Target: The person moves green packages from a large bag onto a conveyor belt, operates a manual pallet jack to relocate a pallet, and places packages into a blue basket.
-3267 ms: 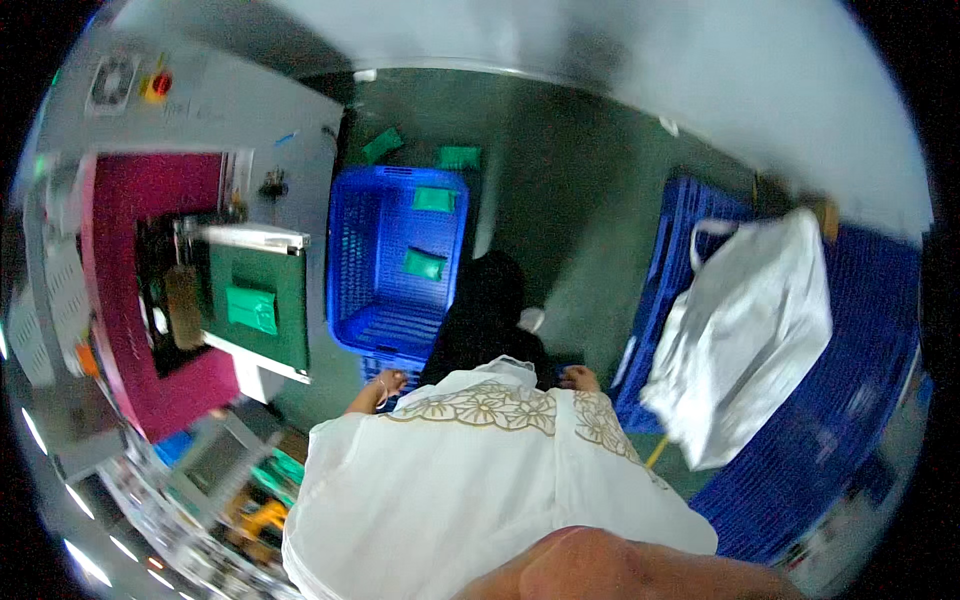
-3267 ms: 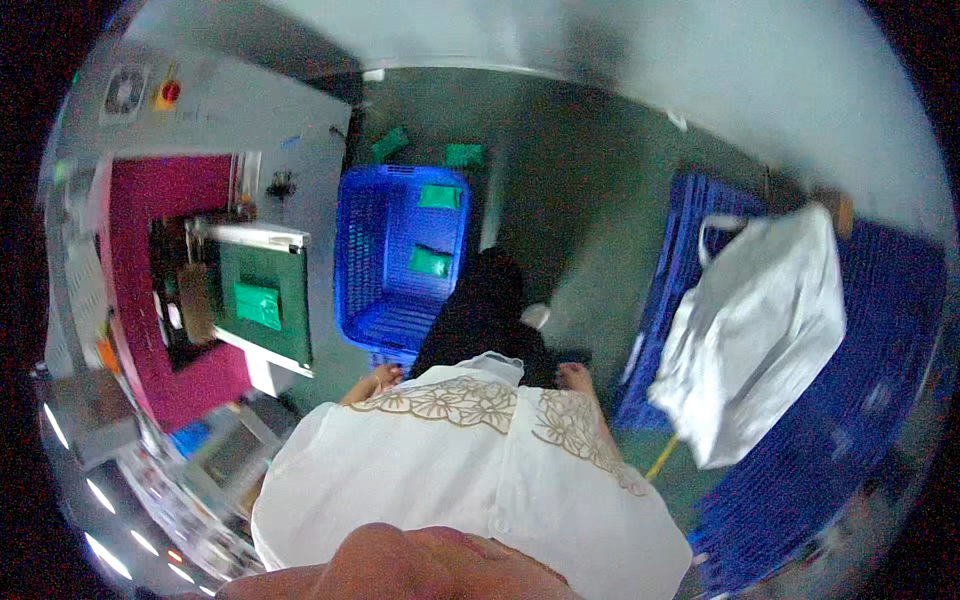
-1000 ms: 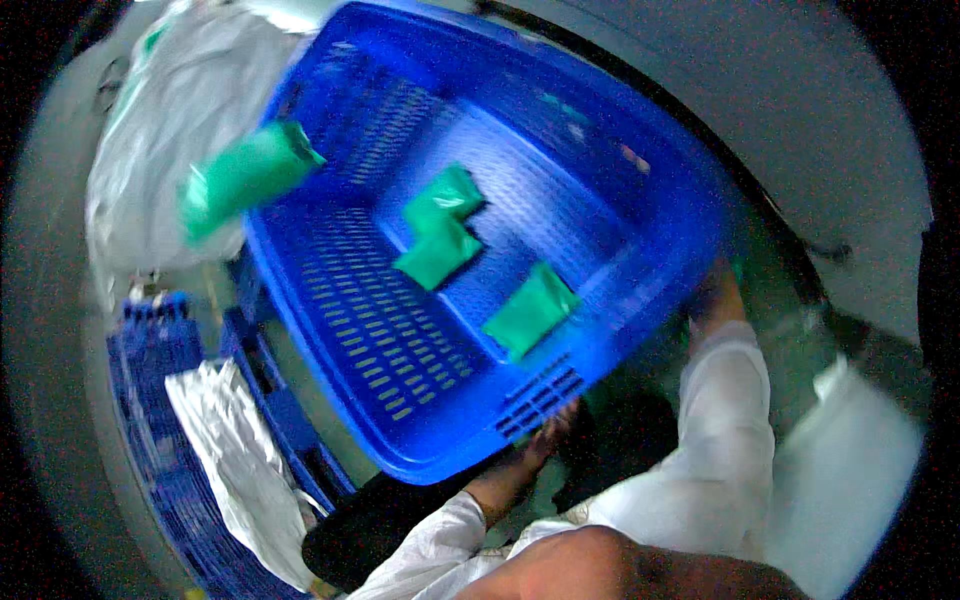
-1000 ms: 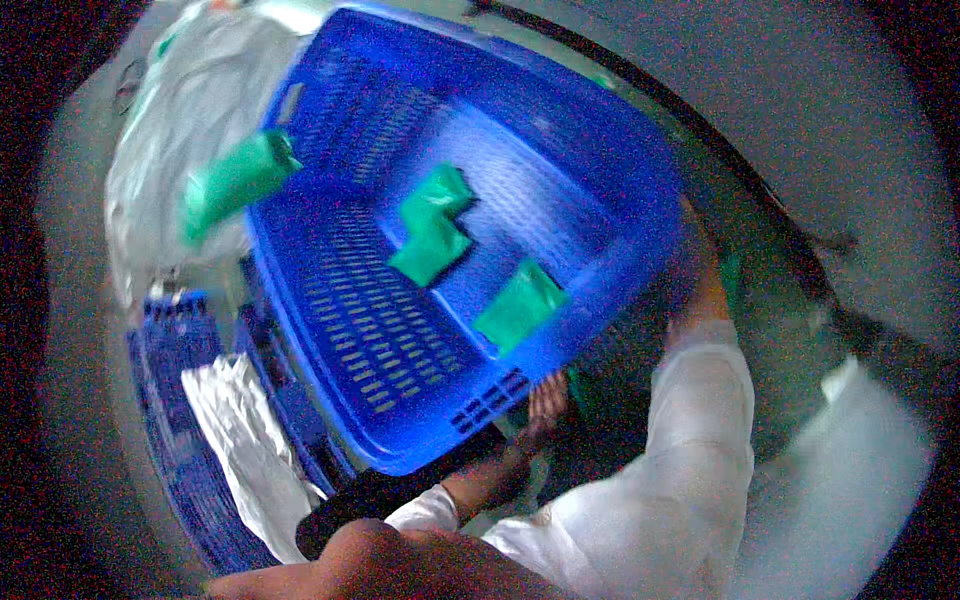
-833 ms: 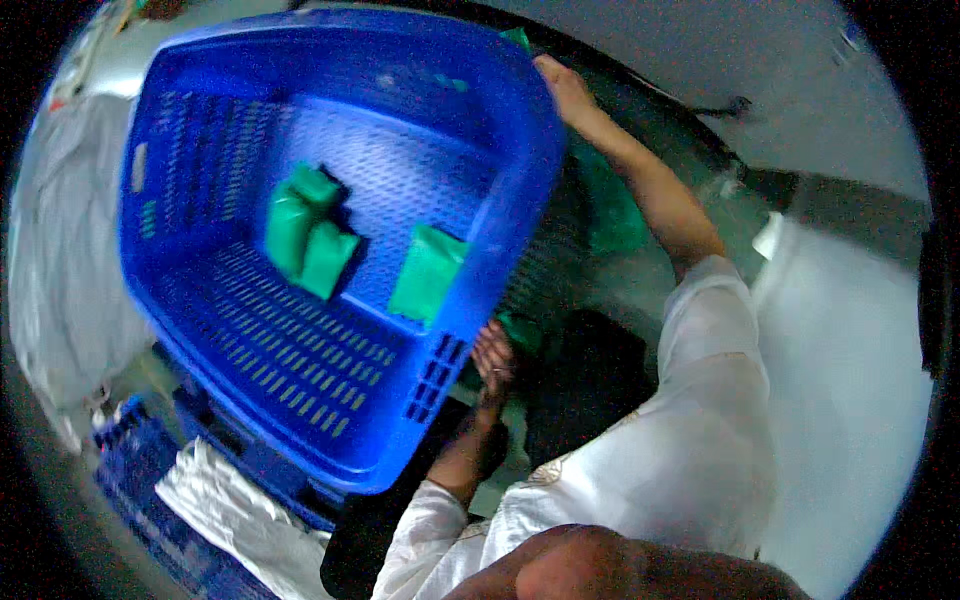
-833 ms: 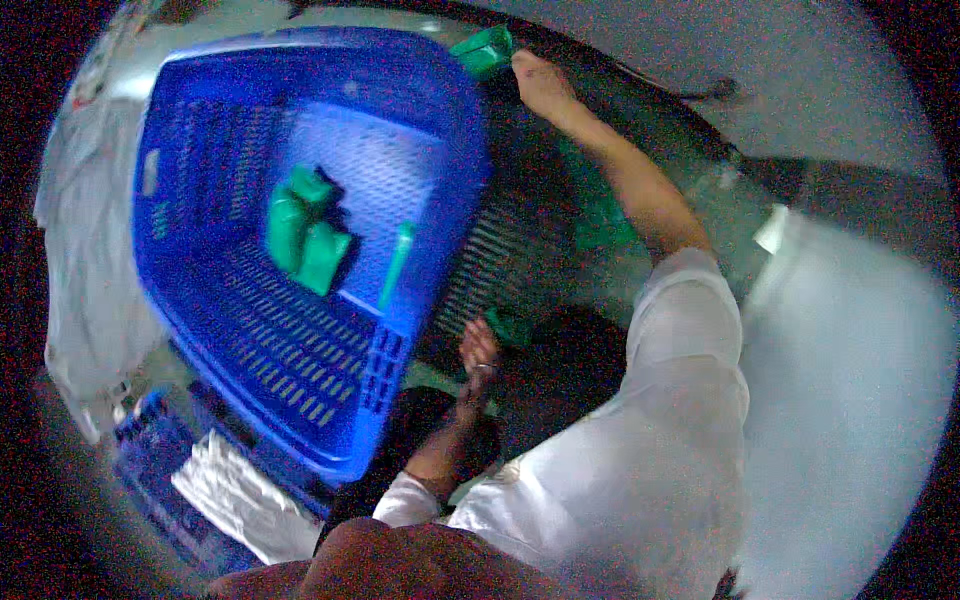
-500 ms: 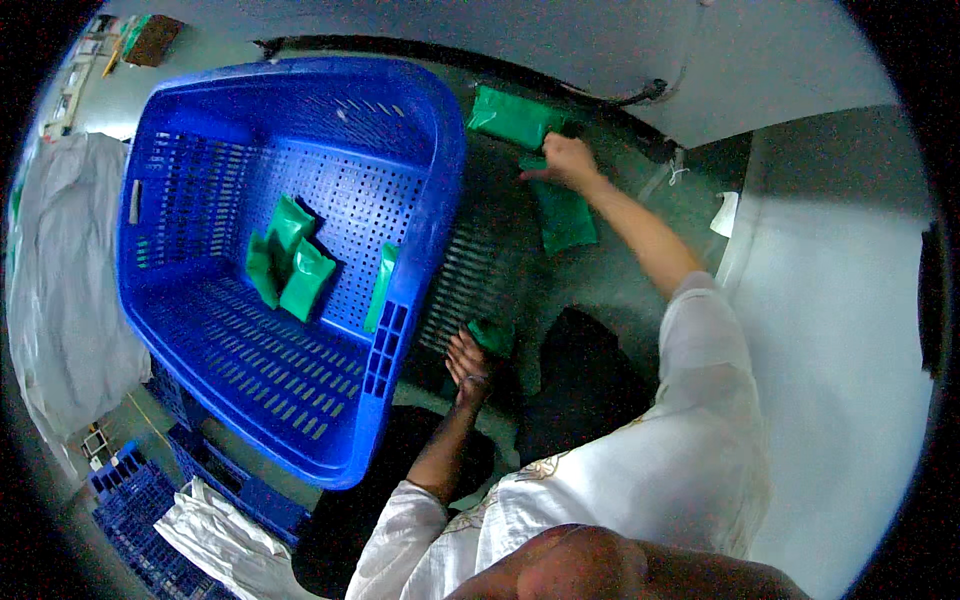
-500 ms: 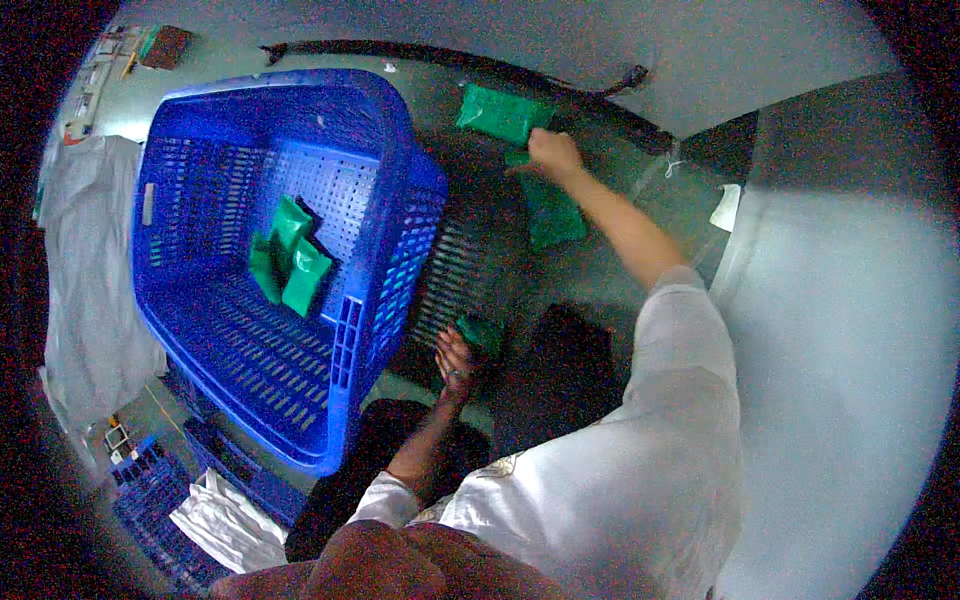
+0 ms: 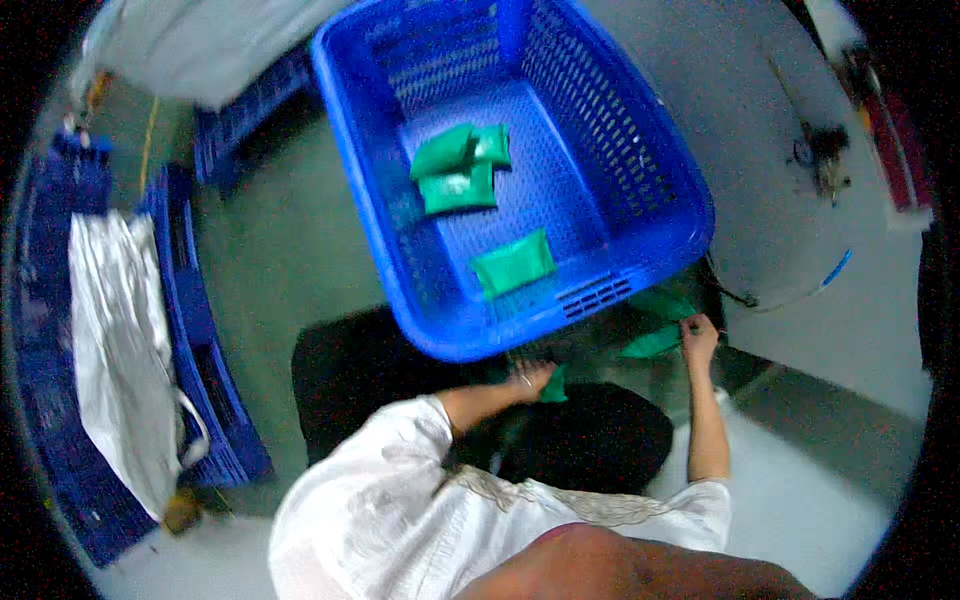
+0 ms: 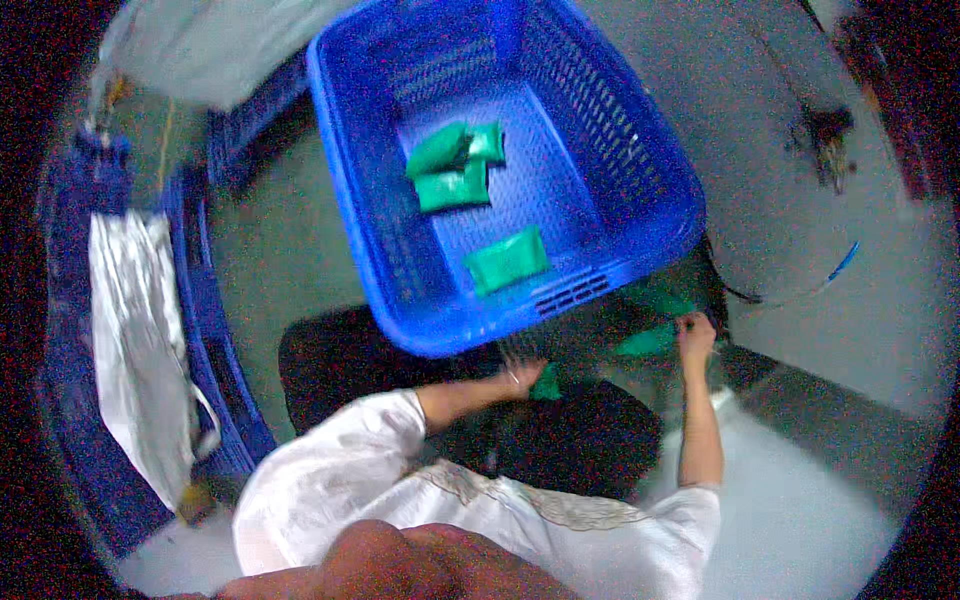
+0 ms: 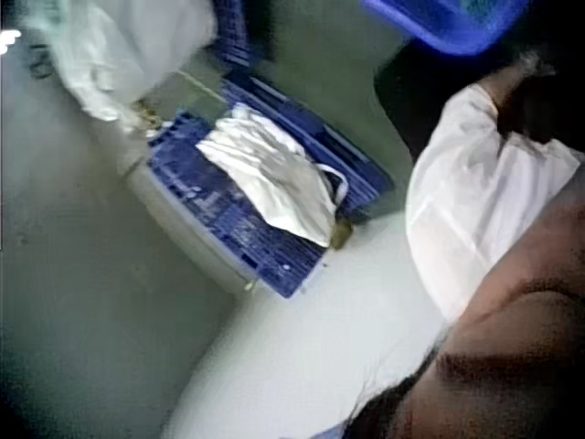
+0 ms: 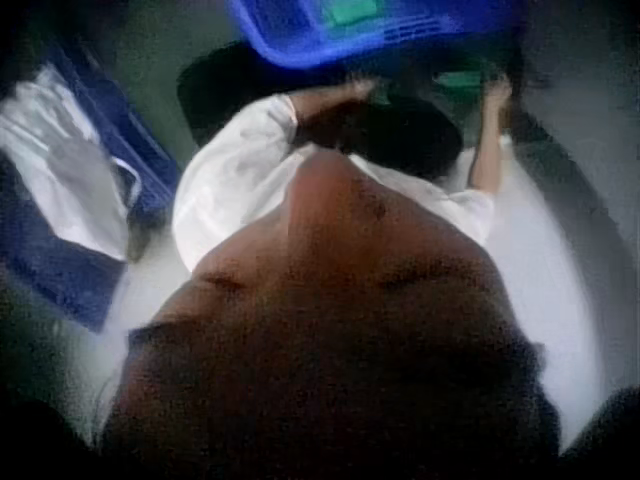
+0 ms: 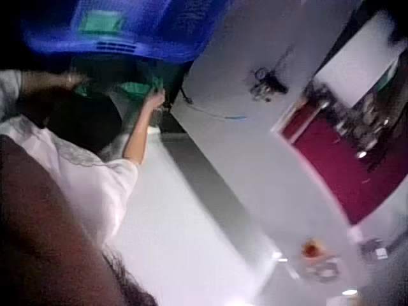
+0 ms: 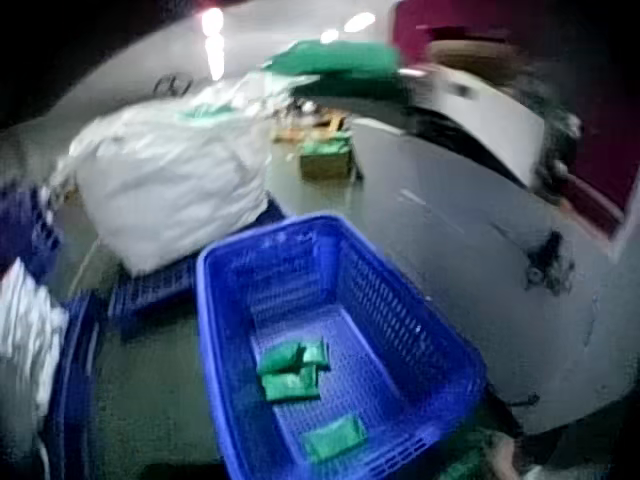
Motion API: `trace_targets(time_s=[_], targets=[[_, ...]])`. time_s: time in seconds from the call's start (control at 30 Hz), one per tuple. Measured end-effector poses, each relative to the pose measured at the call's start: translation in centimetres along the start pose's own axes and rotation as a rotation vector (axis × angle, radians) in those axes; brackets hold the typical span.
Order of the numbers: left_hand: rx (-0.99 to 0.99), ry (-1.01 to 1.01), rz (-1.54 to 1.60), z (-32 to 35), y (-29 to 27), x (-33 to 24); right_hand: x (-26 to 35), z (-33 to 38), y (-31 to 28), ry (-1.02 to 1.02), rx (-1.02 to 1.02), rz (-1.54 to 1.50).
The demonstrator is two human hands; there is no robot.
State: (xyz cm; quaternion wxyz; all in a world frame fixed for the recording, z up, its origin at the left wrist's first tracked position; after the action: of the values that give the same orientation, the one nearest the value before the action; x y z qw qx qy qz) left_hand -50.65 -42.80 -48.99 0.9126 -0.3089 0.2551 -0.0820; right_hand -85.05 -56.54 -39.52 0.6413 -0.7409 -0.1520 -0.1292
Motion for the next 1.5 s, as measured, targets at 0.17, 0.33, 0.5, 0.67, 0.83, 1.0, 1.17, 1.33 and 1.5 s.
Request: trace_targets(time_s=[0.17,0.33,0.5,0.67,0.83,1.0,1.17,1.33,1.5], targets=[[-0.005,0.081,0.239,10.0,-4.7,-4.2,5.8,2.7,-10.3,-0.191,0.230,0.210],[-0.083,-0.094,0.867,21.1,-12.8,-0.7,13.9,3.2,-19.0,-0.184,0.608,0.384],[-0.109,-0.228,2.086,37.9,-22.3,3.1,28.6,0.7,-28.9,-0.137,0.729,0.243],[-0.273,-0.512,2.388,51.2,-33.6,13.6,47.5,-10.4,-30.8,-0.619,0.535,0.098],[-1.039,-0.287,2.183,65.8,-63.3,31.9,78.1,-32.0,-39.2,-0.473,0.242,-0.166],[-1.311,0.829,2.289,82.2,-90.5,41.3,101.9,-47.7,-46.3,-0.492,-0.091,-0.678],[-1.778,0.307,1.484,85.2,-91.5,49.5,109.7,-49.6,-41.0,-0.583,0.137,-0.690],[-1.199,-0.540,1.308,72.7,-61.8,59.5,97.9,-45.4,-20.8,0.003,0.776,-0.668],[-0.710,-0.946,1.802,66.2,-48.5,51.5,90.3,-50.0,-1.1,0.793,0.981,-0.745]])
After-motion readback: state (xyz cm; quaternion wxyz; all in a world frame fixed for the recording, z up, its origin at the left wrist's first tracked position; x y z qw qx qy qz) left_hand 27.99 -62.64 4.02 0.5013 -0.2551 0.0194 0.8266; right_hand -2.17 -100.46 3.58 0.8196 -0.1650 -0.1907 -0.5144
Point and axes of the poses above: each hand's wrist, its own z-axis away from the middle knuckle, its own y-axis out of the palm, x = y × z, the point moved 3 cm from there along -z, towards the middle knuckle, and after that the axes turned 1 degree about -y, right-handed, at the moved point
